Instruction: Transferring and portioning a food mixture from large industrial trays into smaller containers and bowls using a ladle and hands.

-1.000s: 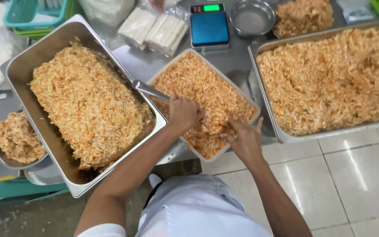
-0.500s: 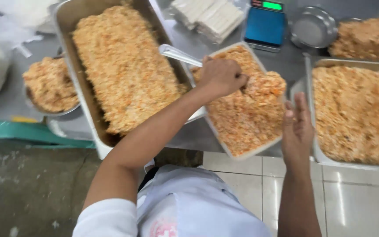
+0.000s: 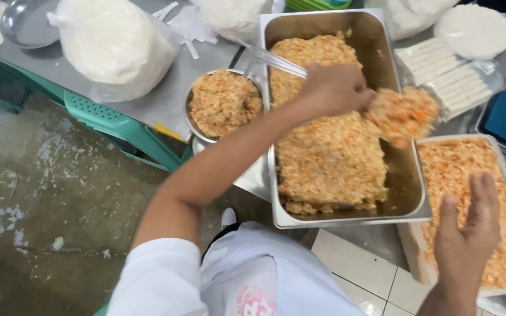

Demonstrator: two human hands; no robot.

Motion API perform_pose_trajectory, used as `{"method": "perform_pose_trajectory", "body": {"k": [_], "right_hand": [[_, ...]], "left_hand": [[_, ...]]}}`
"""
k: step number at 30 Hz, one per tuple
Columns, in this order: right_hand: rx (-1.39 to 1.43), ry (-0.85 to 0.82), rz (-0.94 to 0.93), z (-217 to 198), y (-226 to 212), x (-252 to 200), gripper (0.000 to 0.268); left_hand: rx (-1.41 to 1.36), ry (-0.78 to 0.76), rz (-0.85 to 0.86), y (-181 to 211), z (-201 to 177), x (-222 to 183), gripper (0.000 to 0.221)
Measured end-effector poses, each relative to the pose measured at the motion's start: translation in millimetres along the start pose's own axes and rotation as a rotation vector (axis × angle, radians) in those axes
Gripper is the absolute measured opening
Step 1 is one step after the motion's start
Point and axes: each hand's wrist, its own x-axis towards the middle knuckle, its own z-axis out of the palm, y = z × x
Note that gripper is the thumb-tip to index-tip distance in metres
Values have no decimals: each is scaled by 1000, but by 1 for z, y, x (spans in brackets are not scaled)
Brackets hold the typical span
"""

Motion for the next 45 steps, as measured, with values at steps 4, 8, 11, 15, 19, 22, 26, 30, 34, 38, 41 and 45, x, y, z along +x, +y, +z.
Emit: {"method": "perform_pose_trajectory", "body": {"k": [4,8,11,15,19,22,26,30,34,38,41,45], "right_hand": [[31,-155,164,66,-133,48,51],[125,-281,16,149,-164,72,51],[314,-307,-196,222,-171,85,46],[205,-471,-227,317,-155,93,44],[-46,-541,-105,379,-165,104,55],[-128,-566,-95,405,-182,103,59],[-358,-522,-160,434,-168,93,57],[-494,-527,-181,439,-169,89,59],[-346,-632,-105,415,-191,109,67],[-334,-667,-103,433,-189,108,64],[-472,-662,-204,452,-180,92,61],[-511,-625,-297,460,-178,81,63]], "left_hand": [[99,103,-207,-95,-81,-47,52],[322,76,-354,-204,-94,-65,39],[394,27,-338,-279,-61,-61,40],[335,-55,-375,-308,-38,-72,30],[309,-64,-325,-310,-44,-74,25],[315,-21,-295,-325,-31,-63,26],[325,-20,-286,-313,-45,-73,23],[546,76,-245,-305,-66,-99,14],[592,228,-328,-327,-77,-123,18],[611,436,-264,-357,-57,-133,17],[562,496,-276,-374,-33,-138,24],[513,533,-329,-378,-25,-147,25]]}}
